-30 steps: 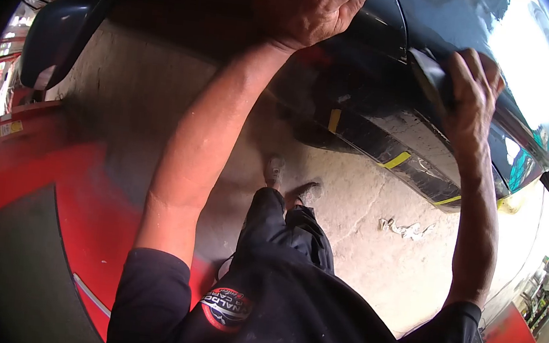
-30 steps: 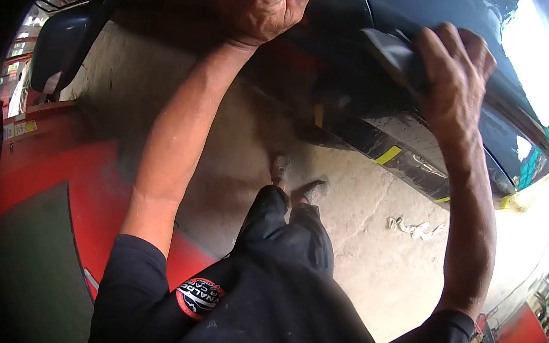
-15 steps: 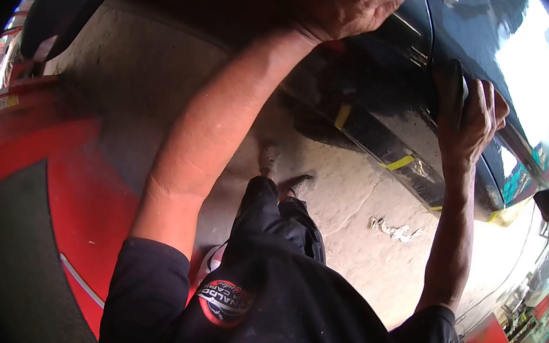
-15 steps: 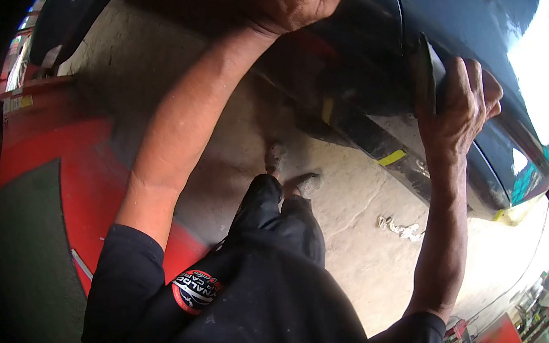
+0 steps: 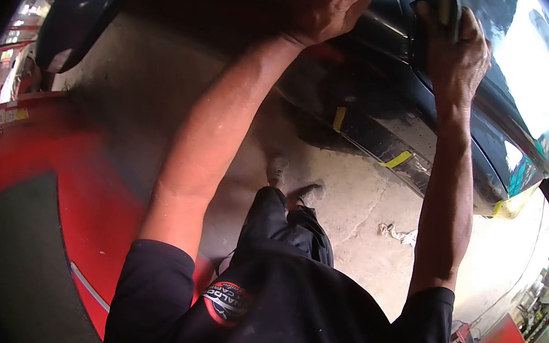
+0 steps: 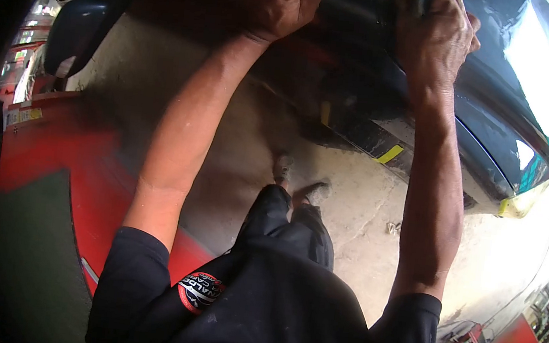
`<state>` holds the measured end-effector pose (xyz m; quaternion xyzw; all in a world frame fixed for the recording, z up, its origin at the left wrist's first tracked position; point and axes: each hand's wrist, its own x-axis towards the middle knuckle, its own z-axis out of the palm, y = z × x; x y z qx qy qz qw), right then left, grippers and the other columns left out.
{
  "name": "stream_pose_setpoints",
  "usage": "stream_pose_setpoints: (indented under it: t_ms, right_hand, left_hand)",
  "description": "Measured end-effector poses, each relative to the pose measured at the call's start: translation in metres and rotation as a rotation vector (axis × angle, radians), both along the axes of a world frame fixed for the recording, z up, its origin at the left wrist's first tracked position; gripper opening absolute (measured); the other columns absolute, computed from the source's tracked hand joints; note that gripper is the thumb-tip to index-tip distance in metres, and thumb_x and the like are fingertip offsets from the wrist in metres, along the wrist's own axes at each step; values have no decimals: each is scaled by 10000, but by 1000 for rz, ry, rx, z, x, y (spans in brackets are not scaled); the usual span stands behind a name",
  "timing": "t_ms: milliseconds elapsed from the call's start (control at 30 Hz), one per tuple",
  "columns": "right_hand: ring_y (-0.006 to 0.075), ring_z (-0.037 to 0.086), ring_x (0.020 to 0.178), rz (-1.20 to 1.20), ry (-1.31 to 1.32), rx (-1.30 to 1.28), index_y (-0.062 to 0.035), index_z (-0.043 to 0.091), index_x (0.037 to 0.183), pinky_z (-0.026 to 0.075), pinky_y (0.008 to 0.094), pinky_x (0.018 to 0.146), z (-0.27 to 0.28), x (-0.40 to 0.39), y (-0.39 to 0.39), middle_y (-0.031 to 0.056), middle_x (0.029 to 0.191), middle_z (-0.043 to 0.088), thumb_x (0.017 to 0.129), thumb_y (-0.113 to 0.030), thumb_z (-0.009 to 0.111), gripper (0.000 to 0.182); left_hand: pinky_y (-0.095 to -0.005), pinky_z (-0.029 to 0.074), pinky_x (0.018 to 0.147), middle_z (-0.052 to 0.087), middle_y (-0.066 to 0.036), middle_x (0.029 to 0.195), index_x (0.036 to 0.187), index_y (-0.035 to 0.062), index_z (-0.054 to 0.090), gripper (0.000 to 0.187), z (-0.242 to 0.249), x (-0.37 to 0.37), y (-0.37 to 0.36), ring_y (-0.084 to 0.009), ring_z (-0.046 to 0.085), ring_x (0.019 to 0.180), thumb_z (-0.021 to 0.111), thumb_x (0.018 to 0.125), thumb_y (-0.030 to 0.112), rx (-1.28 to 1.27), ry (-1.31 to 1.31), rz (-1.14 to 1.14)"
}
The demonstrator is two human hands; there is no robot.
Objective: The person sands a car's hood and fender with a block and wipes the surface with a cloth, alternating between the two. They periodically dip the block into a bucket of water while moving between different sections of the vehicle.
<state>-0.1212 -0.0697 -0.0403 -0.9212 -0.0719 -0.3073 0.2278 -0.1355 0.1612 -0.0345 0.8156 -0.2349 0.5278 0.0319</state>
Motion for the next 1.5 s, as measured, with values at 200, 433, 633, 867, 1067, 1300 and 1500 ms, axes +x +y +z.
stream_pose_setpoints:
  t_ms: [200,433,633,867,1067,1300,1500]
  right_hand:
    - [253,736,931,-112,191,430,-28,738,1169,543,392,889,15,-121,-85,147,1011,777,899,-442,831,503]
    - [185,671,1063,-234,305,928,12,614,1366,540,365,987,-75,-276,-157,115,1200,712,958,-355,808,582]
    - [257,502,1397,-403,312,1011,-3,386,1599,385,406,1187,-81,-326,-171,166,1566,500,1054,-353,672,708]
    - [264,498,1413,-512,341,1046,8,375,1608,388,400,1182,-103,-352,-174,173,1585,485,1089,-399,599,697]
    - [237,577,1324,-482,325,1155,9,453,1565,428,392,1142,-92,-338,-142,158,1488,583,1087,-347,614,617]
    - [259,630,1235,-510,173,1402,13,434,1556,549,415,1024,-87,-315,-69,161,1418,606,1079,-331,630,619]
    - [245,687,1140,-347,169,1588,-100,353,1604,657,393,808,-53,-255,45,140,1348,632,1016,-74,690,679]
  left_hand:
    - [-488,421,845,571,-86,1007,982,146,619,171,6,1,-16,-312,570,952,633,986,316,-88,44,-17]
    - [-465,398,876,564,9,968,988,242,665,34,-36,-3,-180,-195,553,1003,647,961,236,16,199,-226]
    - [-490,394,1050,629,-35,1230,1083,275,720,207,-38,-32,-273,-235,554,1171,578,971,175,205,417,-280]
    - [-445,367,879,600,8,1062,863,275,699,55,-35,-6,-141,-202,550,1006,657,890,253,161,189,-410]
    - [-472,349,974,567,-1,1127,905,243,658,172,-22,-12,-61,-246,517,1085,815,853,290,226,174,-345]
    - [-496,375,1034,613,-31,1130,1030,222,680,249,-21,-25,0,-274,556,1113,841,843,253,164,228,-322]
    - [-482,379,1033,628,-12,1116,1023,220,691,245,-16,-22,16,-247,581,1090,841,830,238,179,317,-494]
